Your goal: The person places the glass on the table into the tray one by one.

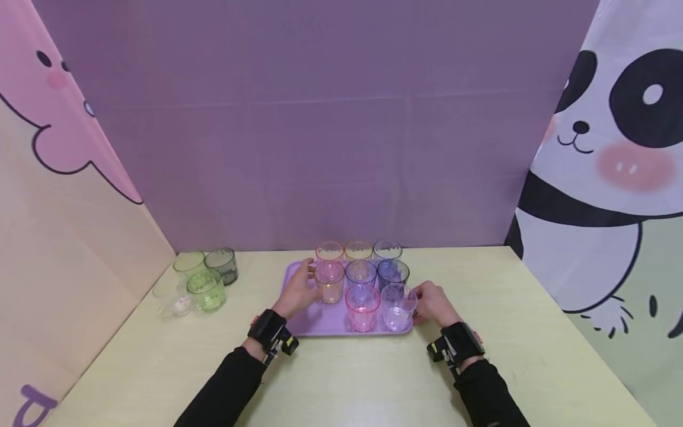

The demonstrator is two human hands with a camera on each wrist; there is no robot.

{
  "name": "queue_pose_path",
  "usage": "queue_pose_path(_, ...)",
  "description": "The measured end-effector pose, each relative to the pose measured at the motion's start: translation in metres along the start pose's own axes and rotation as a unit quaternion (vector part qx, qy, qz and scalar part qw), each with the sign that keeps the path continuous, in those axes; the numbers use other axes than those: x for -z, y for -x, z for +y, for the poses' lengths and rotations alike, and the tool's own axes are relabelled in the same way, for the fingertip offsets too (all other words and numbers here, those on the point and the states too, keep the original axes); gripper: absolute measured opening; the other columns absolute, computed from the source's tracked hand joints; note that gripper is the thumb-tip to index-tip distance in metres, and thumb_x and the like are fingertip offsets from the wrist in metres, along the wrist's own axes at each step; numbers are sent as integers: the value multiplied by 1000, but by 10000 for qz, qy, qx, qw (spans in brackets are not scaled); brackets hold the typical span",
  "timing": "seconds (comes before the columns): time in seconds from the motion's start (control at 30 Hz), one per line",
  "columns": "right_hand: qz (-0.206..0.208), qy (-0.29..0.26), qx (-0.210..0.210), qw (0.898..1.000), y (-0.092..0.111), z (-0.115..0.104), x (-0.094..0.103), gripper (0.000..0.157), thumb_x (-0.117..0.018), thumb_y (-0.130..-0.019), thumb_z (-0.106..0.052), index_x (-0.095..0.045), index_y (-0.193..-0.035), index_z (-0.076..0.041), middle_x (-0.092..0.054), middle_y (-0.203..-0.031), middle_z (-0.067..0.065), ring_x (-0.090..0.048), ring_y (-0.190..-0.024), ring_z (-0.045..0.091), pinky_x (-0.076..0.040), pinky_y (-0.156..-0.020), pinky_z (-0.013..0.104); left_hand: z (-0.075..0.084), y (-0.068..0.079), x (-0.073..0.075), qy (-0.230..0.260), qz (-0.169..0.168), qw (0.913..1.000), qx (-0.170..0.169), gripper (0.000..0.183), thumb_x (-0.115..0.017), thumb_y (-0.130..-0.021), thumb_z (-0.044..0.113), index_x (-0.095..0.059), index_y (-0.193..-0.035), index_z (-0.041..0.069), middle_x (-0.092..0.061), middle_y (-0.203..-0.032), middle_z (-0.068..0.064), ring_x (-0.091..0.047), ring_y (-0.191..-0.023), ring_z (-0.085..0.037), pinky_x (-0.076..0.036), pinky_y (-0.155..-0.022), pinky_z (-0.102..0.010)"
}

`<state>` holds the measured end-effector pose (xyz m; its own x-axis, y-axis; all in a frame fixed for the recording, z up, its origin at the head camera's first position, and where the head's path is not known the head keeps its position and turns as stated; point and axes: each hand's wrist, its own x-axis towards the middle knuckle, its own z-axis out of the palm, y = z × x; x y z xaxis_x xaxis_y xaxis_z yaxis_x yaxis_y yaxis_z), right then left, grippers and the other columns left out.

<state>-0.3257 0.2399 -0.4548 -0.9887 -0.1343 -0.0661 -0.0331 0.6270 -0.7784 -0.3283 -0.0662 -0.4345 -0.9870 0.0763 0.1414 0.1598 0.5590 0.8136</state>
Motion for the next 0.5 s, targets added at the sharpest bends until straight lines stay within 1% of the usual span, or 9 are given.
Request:
queue_pose_path(0.1,-1,-13,-43,10000,0,0,0,7,-60,-79,2,-66,-82,4,-64,-73,11,-62,-56,21,-54,-52,32,-2,3,5,-155,-38,9997,-173,89,-60,-61,-16,-23,-141,0,-40,-135,-21,-42,-121,-35,-38,-97,-45)
queue_pose_path(0.23,24,17,-91,10000,0,-1,1,9,-59,-81,1,-66,-85,5,-64,-74,12,-63,-56,22,-53,-52,32,-3,5,13,-296,-1,9987,-412,83,-56,-63,-16,-26,-140,-2,-40,-136,-20,-43,-120,-35,-38,-98,-44)
queue_pose_path(0.4,11,29,-77,10000,0,-1,0,9,-60,-79,2,-66,-84,5,-64,-74,12,-63,-55,22,-54,-52,32,-9,9,25,-430,165,9982,-381,75,-50,-66,-14,-32,-137,0,-43,-134,-19,-46,-116,-35,-40,-95,-44)
queue_pose_path(0.43,16,10,-110,9999,0,-1,0,8,-60,-79,2,-67,-84,5,-64,-74,12,-63,-55,22,-54,-52,32,-10,10,28,-435,200,9983,-336,73,-50,-67,-13,-33,-137,1,-43,-134,-18,-46,-117,-35,-40,-96,-44)
queue_pose_path(0.5,5,-2,-91,10000,0,-1,0,9,-60,-80,2,-66,-84,5,-64,-74,12,-63,-55,21,-54,-52,32,-12,13,34,-460,323,9978,-363,67,-53,-71,-8,-36,-136,0,-45,-132,-19,-46,-117,-34,-39,-97,-45)
